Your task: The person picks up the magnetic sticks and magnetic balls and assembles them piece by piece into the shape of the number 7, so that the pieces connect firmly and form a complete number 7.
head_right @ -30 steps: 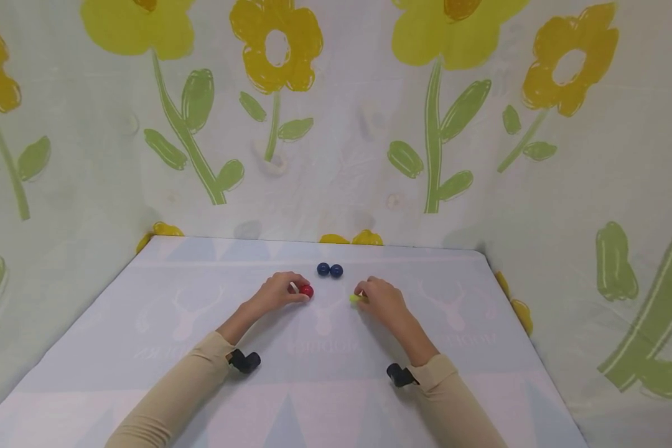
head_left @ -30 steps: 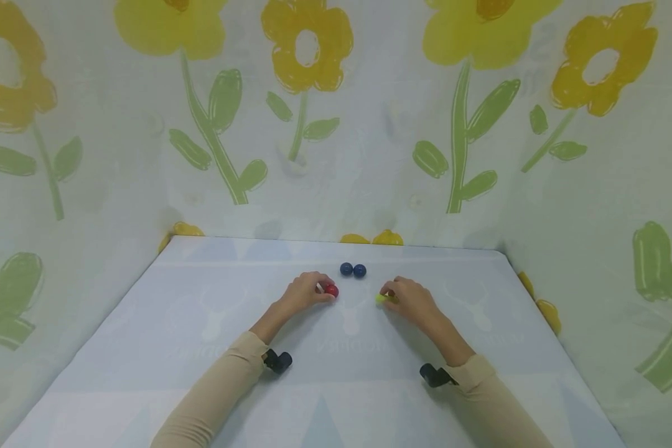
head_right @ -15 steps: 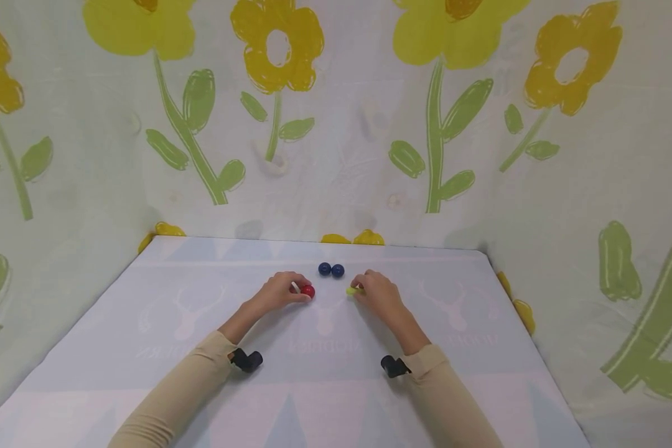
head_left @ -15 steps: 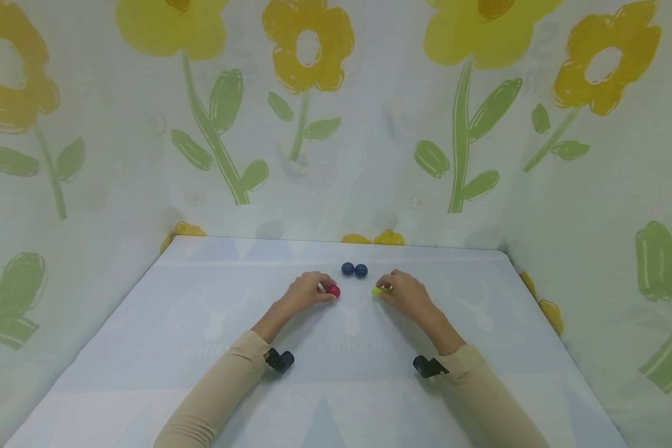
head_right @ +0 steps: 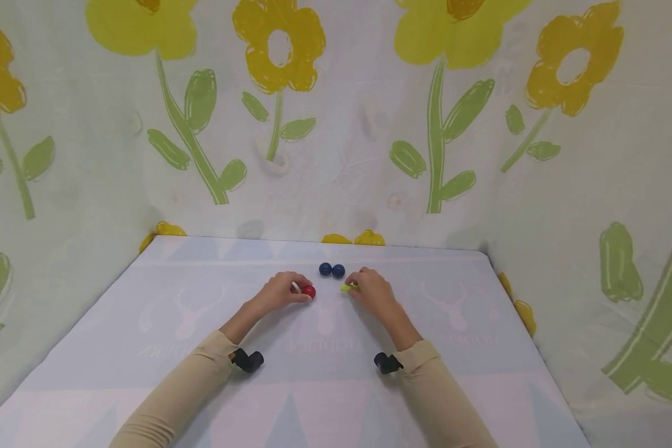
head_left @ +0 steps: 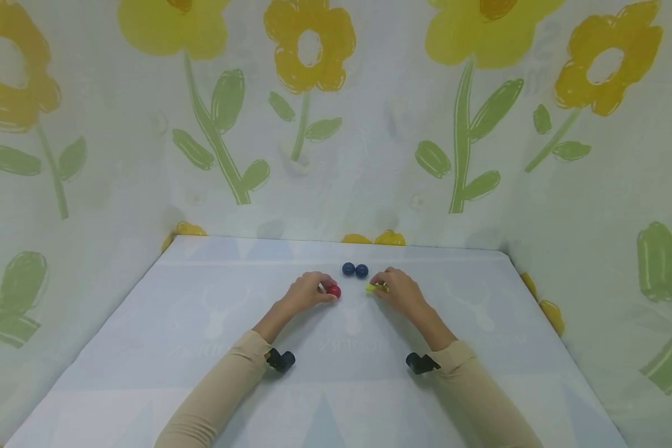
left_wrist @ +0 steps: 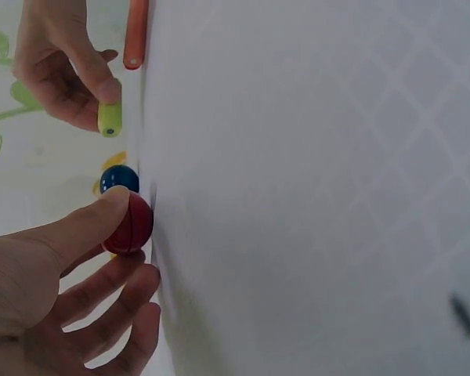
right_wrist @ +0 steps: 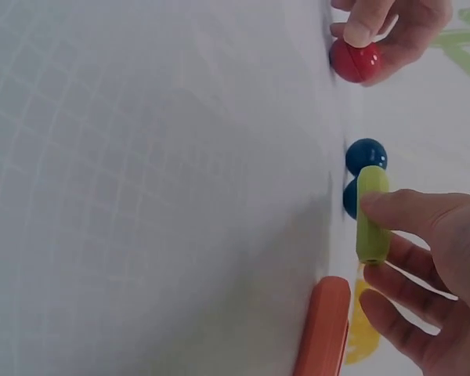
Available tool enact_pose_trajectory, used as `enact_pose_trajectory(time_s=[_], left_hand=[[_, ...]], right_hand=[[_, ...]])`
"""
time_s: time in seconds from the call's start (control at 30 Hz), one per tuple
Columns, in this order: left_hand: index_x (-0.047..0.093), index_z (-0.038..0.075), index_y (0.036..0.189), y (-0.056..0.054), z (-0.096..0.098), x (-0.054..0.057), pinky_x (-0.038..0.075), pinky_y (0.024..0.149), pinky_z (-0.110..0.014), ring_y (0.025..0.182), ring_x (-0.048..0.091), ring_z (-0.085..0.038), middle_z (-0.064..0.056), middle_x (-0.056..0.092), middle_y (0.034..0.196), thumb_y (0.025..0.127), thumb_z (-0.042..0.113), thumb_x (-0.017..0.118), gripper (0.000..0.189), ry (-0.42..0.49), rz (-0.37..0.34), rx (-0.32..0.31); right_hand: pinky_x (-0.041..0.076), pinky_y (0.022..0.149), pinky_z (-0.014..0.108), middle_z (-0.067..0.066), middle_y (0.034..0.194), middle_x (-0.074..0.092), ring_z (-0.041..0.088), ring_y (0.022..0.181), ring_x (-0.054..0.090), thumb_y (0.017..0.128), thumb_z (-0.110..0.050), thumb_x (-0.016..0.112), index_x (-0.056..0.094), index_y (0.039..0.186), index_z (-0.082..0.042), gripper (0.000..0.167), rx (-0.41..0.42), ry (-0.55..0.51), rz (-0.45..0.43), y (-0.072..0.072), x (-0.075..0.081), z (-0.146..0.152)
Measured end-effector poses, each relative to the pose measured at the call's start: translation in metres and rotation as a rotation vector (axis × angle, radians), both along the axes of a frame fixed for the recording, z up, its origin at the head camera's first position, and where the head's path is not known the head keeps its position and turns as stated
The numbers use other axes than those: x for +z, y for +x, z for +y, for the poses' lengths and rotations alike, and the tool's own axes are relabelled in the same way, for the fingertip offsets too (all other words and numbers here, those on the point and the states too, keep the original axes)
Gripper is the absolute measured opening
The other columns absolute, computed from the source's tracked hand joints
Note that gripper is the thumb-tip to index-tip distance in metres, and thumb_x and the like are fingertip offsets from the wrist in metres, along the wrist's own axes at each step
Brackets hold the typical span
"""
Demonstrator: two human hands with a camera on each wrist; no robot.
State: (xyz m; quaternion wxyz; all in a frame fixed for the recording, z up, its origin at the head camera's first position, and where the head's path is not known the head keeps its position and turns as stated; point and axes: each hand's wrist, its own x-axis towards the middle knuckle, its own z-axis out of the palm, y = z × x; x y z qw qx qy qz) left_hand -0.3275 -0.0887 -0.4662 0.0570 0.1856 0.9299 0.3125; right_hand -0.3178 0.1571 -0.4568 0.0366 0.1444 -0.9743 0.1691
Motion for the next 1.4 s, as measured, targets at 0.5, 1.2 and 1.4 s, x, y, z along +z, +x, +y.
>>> enact_pose_trajectory(time_s=[0.5,1.2,1.4], left_hand=[[0.072,0.014,0.116,0.000,0.002,-0.001,0.050,0.077,-0.027,0.085,0.058,-0.013,-0.001,0.071,0.099,0.083,0.024,0.079,0.035,-0.002,-0.003,0.003],[0.072,0.014,0.115,0.000,0.002,0.000,0.052,0.078,-0.027,0.084,0.060,-0.014,-0.003,0.072,0.099,0.083,0.024,0.079,0.034,0.023,-0.017,0.001],[0.072,0.014,0.114,0.000,0.002,-0.001,0.051,0.075,-0.027,0.082,0.060,-0.013,-0.002,0.072,0.097,0.083,0.022,0.079,0.033,0.019,-0.005,-0.012]], right_hand=[[0.053,0.085,0.036,0.002,0.096,0.065,0.018,0.090,0.059,0.089,-0.019,0.073,0.075,0.105,-0.018,0.017,0.008,-0.019,-0.009,-0.002,-0.006,-0.013],[0.055,0.085,0.034,0.003,0.098,0.067,0.018,0.092,0.061,0.087,-0.019,0.075,0.076,0.105,-0.018,0.018,0.041,-0.050,-0.010,0.001,-0.006,-0.030],[0.055,0.083,0.033,0.003,0.096,0.066,0.017,0.091,0.061,0.087,-0.018,0.075,0.076,0.105,-0.018,0.018,0.056,-0.060,-0.017,0.003,-0.009,-0.032]])
